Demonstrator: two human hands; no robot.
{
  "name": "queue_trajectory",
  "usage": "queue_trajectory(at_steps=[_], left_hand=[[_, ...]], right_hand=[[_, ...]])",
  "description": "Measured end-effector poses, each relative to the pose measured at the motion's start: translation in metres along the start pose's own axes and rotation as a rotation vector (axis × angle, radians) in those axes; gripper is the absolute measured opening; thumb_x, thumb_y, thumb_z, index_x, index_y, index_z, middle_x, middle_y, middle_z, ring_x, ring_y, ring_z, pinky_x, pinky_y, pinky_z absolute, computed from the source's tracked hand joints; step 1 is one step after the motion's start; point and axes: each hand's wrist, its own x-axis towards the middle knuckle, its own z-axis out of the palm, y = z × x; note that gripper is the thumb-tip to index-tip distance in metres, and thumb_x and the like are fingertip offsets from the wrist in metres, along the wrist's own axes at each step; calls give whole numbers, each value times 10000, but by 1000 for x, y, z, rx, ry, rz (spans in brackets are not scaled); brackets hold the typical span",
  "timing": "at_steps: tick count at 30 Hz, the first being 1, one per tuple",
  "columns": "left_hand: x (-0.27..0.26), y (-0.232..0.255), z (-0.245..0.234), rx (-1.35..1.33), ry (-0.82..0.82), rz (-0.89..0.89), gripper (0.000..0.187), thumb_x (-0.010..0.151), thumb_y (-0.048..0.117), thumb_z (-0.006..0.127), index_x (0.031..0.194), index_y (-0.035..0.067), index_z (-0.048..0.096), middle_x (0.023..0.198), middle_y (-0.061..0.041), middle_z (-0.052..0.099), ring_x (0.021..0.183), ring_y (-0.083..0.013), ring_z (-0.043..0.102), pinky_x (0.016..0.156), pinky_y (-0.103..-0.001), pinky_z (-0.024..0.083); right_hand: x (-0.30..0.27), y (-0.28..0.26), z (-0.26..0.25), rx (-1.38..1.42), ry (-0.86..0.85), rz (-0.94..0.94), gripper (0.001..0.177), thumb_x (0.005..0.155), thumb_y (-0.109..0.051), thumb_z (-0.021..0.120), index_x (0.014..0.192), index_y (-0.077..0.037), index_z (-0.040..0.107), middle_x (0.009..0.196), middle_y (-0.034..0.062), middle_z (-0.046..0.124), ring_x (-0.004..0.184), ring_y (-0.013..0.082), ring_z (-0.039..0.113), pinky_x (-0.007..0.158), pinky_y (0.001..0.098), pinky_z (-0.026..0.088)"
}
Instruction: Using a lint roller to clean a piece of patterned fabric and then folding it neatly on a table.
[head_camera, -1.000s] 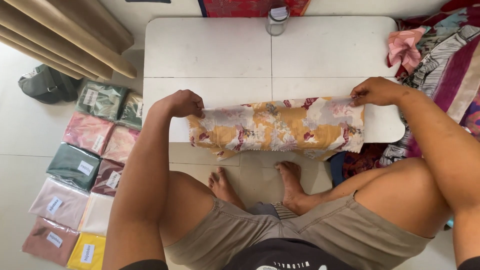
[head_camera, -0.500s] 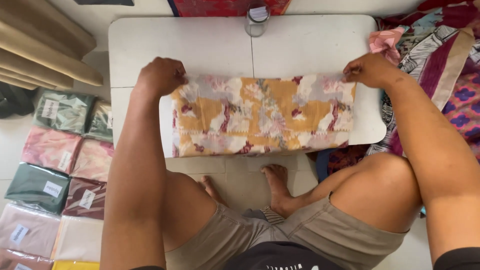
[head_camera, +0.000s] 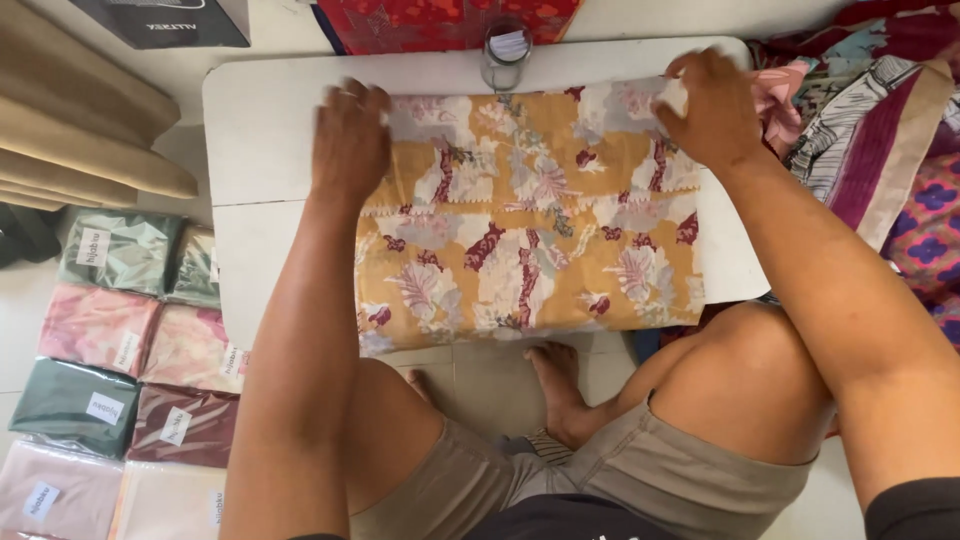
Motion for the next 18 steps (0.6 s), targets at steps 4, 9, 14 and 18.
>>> queue_trajectory(at_steps=[4,9,14,18], left_hand=[[-28,18,-11,-106,-270,150,250,937,47,504,1047,60,728,1182,-179,673,1072,-362,606,922,-524,504],[-58,5,-2,-70,-457,84,271,951,184,648,1213,226,591,1219,-136,604,1161,-357,606,935,-527,535],[-80,-12,28,-142,-491,17,260,981,167,583,1239,189,555,1238,-201,601,1156,-413,617,963,-529,529],[-88,-14,27,-171,-547,-49,225,971,248,602,1175,161,567,1202,-213,631,1139,-425,649,940,-520,549]], right_hand=[[-13,-15,-3,366,-451,141,245,811,-88,812,1030,-46,711,798,70,698,639,221,603,634,333,460],[-38,1,11,295,-697,305,236,835,-171,768,1054,-89,737,936,160,721,945,388,722,840,496,558],[-52,23,32,301,-705,367,305,799,-229,797,1080,-124,740,982,146,734,1015,373,720,886,496,558],[-51,24,36,155,-739,365,312,816,-315,768,1107,-205,748,985,85,761,1029,341,735,887,481,577]])
